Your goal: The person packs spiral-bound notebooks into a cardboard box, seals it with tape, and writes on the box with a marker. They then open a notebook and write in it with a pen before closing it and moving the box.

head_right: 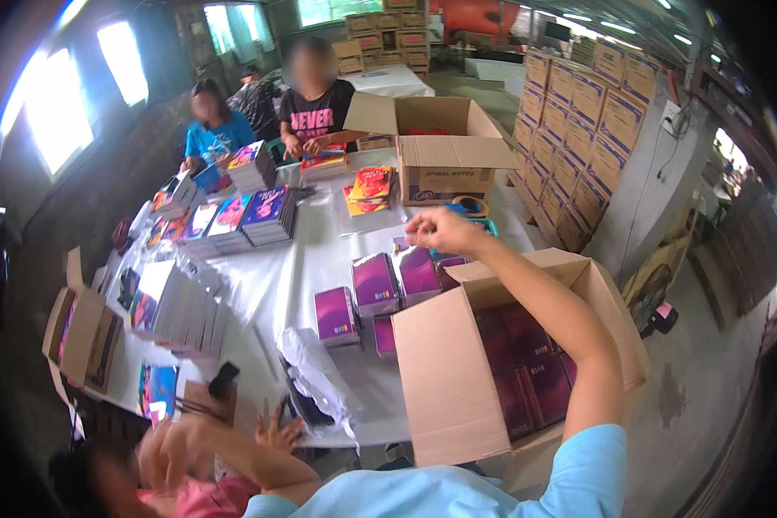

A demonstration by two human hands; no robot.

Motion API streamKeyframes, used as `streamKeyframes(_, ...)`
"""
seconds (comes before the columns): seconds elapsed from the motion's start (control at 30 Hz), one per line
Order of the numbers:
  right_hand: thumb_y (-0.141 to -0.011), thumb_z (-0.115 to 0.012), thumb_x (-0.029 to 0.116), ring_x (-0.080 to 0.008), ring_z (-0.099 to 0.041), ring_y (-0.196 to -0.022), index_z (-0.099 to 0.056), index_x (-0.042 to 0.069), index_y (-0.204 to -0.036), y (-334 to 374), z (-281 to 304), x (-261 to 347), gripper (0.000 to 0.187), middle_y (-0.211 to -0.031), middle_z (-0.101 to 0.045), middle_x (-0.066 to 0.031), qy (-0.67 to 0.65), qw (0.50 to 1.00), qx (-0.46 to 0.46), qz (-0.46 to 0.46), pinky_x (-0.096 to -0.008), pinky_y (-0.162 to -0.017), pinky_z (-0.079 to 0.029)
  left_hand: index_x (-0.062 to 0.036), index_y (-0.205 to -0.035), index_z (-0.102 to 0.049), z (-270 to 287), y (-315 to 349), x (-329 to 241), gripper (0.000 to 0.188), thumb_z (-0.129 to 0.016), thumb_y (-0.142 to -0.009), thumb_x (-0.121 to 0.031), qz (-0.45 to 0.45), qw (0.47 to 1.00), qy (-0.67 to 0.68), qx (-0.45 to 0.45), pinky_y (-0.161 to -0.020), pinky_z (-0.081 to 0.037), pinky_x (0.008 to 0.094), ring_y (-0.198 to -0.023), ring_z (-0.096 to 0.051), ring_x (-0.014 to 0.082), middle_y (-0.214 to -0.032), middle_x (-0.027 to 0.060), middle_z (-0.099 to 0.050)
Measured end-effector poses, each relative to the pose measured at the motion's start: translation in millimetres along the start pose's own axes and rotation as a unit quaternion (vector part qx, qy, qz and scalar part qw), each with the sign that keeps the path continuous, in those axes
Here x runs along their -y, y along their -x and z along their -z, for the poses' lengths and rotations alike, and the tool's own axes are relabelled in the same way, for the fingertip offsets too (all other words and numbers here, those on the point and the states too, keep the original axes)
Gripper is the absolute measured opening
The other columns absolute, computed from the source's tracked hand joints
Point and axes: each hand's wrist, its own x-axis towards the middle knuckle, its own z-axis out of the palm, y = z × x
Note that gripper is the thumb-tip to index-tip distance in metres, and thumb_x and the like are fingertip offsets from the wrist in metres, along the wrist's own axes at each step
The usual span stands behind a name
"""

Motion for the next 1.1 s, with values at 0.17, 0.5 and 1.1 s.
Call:
streamKeyframes(0.17, -0.076, -0.056, 0.069, -0.0311, -0.064, -0.081, -0.067, -0.004, -0.091, -86.0, -38.5, -111.7, 0.075, -0.093, -0.066, -0.0195, 0.326, 0.926, 0.05, -0.183, -0.0405, -0.073, -0.049, -0.0023, -0.128, -0.047, 124.6, 50.1, 233.3, 0.057, -0.056, -0.087, -0.042, 0.467, 0.823, -0.137, -0.294, -0.087, -0.044, 0.0397, -0.104, -0.049, 0.0256, -0.127, 0.0117, -0.045)
streamKeyframes(0.5, -0.058, -0.085, 0.015, -0.0247, -0.059, -0.087, -0.049, -0.004, -0.104, -75.1, -70.1, -109.7, 0.061, -0.091, -0.061, -0.0146, 0.052, 0.949, -0.076, -0.301, -0.0358, -0.072, -0.049, -0.012, -0.144, -0.021, 95.6, 80.8, 315.3, 0.092, -0.073, -0.068, -0.021, 0.459, 0.734, -0.43, -0.255, -0.099, -0.036, 0.0454, -0.119, -0.04, 0.0418, -0.128, 0.0282, -0.037)
streamKeyframes(1.1, -0.081, -0.066, 0.023, -0.013, -0.061, -0.084, -0.063, 0.003, -0.101, 231.2, 31.4, -42.9, 0.028, -0.092, -0.066, -0.0075, -0.097, 0.94, -0.31, -0.107, -0.0273, -0.078, -0.046, -0.0075, -0.115, -0.058, 18.5, 38.3, 143.6, 0.033, -0.051, -0.091, -0.029, 0.217, 0.853, 0.232, -0.415, -0.082, -0.054, 0.0383, -0.098, -0.063, 0.0212, -0.111, 0.0081, -0.064)
